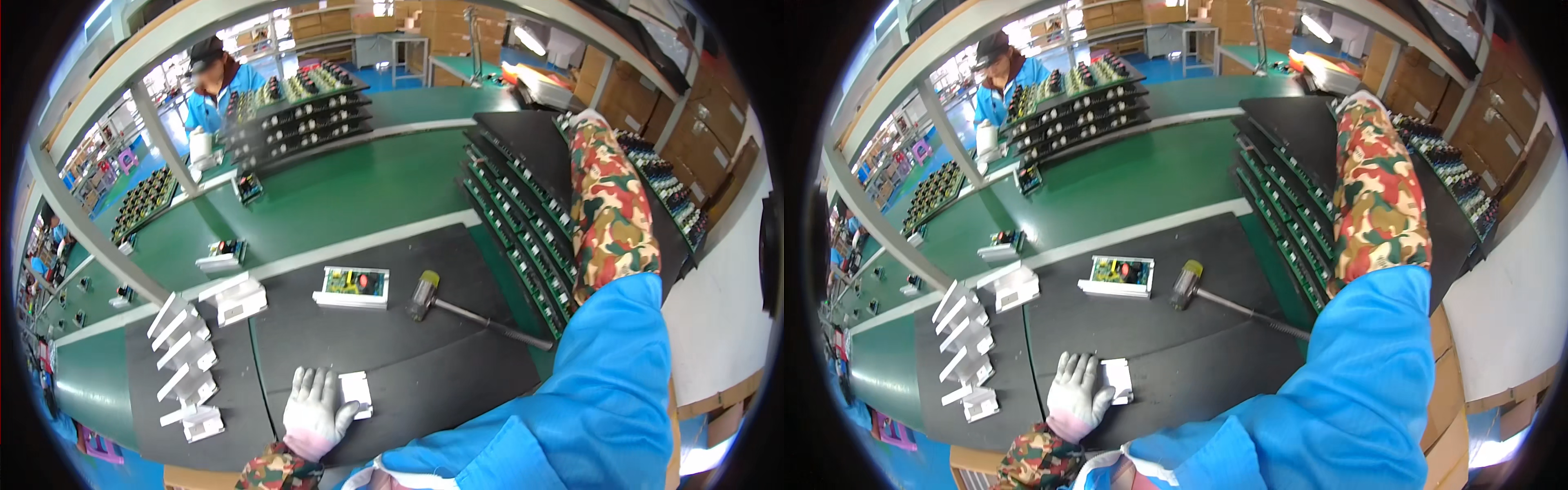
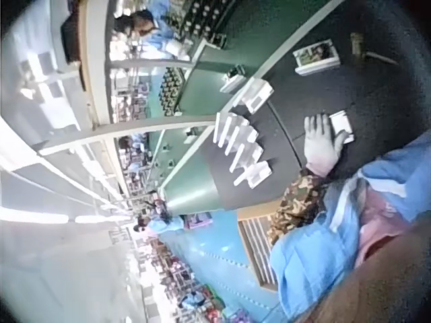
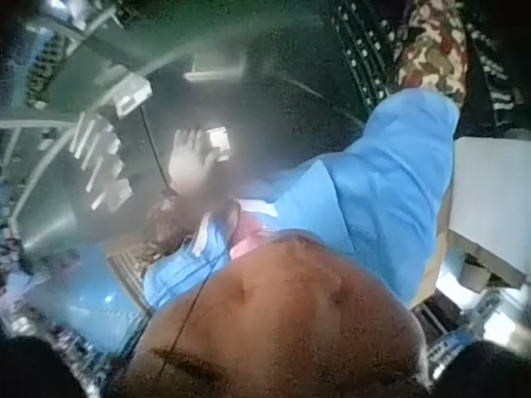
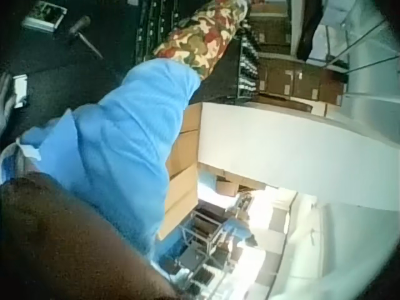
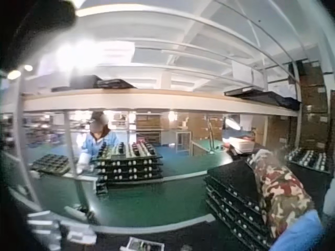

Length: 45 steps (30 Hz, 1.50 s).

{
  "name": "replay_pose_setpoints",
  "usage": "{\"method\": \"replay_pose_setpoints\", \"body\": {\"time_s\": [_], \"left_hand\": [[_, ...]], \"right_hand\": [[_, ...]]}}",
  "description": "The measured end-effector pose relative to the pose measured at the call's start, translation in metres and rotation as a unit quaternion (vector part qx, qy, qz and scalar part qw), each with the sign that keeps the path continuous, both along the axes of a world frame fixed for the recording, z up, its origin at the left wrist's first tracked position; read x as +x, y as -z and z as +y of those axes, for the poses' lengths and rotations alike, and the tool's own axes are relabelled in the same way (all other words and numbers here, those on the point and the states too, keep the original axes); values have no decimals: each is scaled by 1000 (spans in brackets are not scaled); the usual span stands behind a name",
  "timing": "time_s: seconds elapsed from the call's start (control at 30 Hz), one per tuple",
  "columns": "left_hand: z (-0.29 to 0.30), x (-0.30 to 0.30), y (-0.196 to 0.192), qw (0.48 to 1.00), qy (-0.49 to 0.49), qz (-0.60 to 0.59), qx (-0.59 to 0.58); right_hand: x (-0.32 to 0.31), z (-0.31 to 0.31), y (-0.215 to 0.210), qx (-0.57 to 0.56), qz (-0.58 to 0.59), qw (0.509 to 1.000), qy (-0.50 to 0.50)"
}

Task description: Assembling electronic circuit boards and organizing them into boxes on a manufacturing line.

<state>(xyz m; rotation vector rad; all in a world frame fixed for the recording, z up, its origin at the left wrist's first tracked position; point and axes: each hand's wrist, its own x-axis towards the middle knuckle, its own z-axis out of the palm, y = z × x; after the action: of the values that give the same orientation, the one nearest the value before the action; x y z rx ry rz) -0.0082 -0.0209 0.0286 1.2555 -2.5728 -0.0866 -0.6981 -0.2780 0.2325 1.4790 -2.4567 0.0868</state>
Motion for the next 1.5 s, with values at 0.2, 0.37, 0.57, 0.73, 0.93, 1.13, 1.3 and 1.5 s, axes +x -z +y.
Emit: {"method": "replay_pose_setpoints", "body": {"time_s": [0.2,0.37,0.57,0.73,0.93,1.13,1.3,1.5], "left_hand": [[-1,-6,-7,1000,7,-4,16],[-11,-13,1,999,28,-5,-28],[-16,4,14,998,61,12,-29],[-8,14,16,999,52,6,-14],[-4,14,16,999,46,7,-21],[-5,13,16,999,33,6,-12],[-5,13,16,999,38,15,-9],[-2,13,16,999,36,16,-10]], "right_hand": [[89,-34,-21,-162,68,976,-126],[291,49,-62,-260,139,900,-320],[410,180,-10,-300,117,794,-516],[426,238,132,-110,10,793,-598],[418,287,214,-86,-100,823,-552],[425,296,228,-86,-147,830,-532],[429,299,224,-44,-142,831,-536],[430,302,223,-52,-143,830,-537]]}}
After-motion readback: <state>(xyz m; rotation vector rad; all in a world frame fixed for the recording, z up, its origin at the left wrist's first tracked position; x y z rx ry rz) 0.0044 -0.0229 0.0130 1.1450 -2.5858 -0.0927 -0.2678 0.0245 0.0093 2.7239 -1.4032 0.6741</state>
